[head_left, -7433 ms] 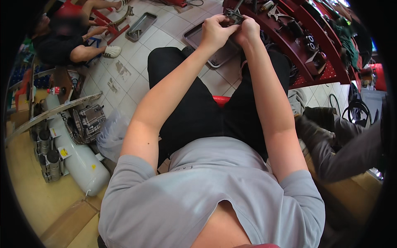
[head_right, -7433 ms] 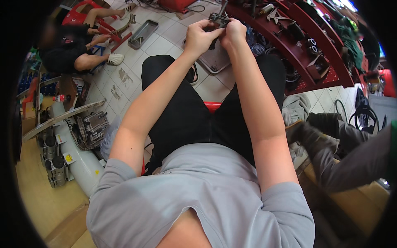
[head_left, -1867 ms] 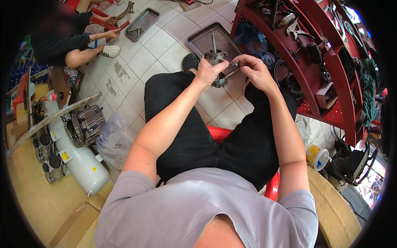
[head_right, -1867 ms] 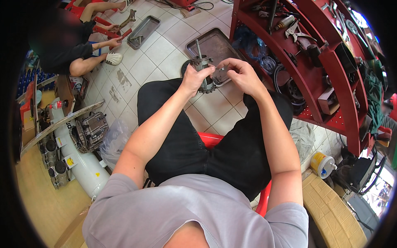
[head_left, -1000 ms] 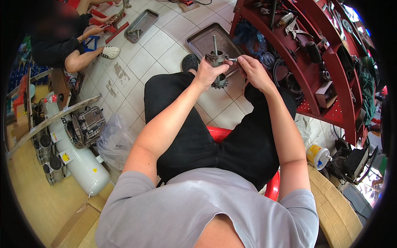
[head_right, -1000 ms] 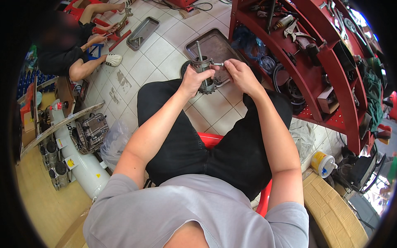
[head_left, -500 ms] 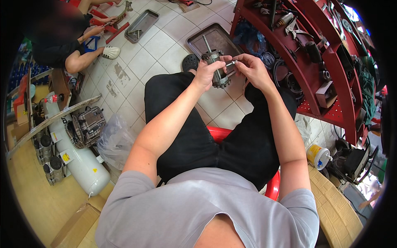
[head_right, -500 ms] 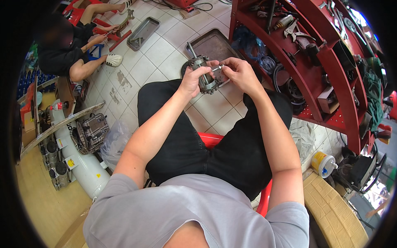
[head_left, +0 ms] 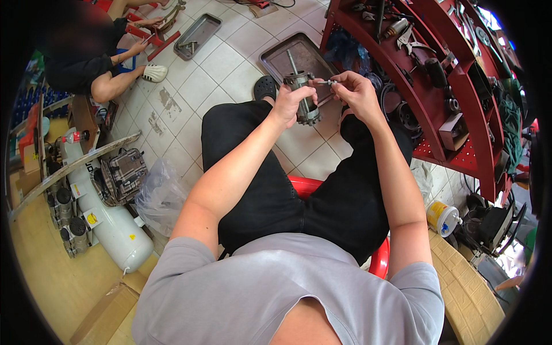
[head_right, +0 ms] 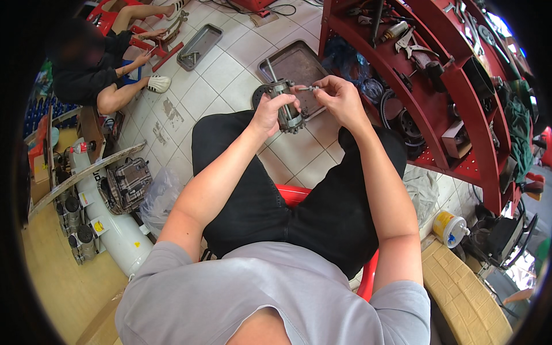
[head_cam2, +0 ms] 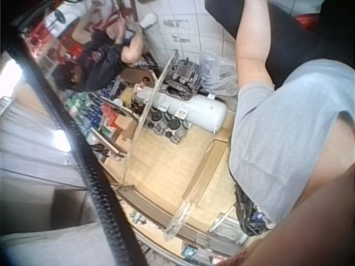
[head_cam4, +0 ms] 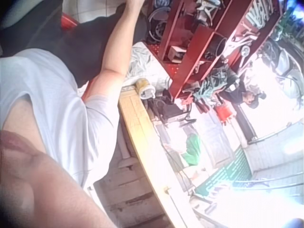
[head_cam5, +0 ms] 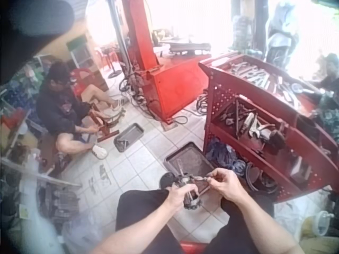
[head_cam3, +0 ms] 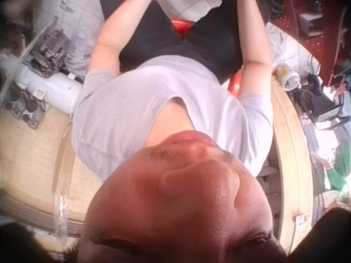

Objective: The person sits on a low stool in a workshop and uses a small wrench to tighten bolts on a cylindrical mechanical component held in their lap. They repeatedly adjust the component's position and rotate the wrench to secure the fasteners.

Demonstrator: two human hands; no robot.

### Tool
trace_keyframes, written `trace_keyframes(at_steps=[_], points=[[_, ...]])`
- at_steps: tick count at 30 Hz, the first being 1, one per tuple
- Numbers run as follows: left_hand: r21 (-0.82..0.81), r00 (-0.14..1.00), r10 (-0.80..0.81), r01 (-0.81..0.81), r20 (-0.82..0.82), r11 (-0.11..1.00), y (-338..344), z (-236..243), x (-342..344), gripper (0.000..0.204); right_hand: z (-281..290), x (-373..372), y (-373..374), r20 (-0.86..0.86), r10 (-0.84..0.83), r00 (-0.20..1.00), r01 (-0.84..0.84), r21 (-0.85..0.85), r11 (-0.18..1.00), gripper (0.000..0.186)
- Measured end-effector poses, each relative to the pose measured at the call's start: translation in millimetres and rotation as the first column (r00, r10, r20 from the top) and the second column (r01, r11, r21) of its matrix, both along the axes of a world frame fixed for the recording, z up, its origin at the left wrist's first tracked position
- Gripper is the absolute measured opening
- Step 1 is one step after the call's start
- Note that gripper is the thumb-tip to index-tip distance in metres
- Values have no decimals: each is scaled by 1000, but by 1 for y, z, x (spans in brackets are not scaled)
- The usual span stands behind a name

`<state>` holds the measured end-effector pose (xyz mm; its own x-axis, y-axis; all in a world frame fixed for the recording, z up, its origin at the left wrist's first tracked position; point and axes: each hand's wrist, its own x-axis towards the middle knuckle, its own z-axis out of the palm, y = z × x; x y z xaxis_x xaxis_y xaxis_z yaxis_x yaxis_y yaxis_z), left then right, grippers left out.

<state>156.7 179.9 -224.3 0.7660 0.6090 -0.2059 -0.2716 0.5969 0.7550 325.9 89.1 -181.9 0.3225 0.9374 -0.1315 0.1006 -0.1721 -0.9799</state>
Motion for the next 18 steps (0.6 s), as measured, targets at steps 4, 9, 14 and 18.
trace_keyframes(at_steps=[4, 9, 14, 18], points=[[-143, 994, 85, -74, 69, 987, -2, 16, 0, 23, 2, -1, 0, 18, 77, 997, -76, -22, 997, 18], [-140, 996, -47, 57, 75, 989, 3, 3, -5, 26, 8, -4, 2, -21, -14, 1000, 13, -17, 1000, 18], [-190, 997, -28, 42, 78, 981, -1, 8, -4, 27, 2, -5, 1, 14, 28, 999, -29, 19, 999, 18], [-212, 996, -11, 29, 84, 977, 1, 6, -3, 27, -5, -3, 4, 45, -64, 997, 63, 25, 998, 17]])
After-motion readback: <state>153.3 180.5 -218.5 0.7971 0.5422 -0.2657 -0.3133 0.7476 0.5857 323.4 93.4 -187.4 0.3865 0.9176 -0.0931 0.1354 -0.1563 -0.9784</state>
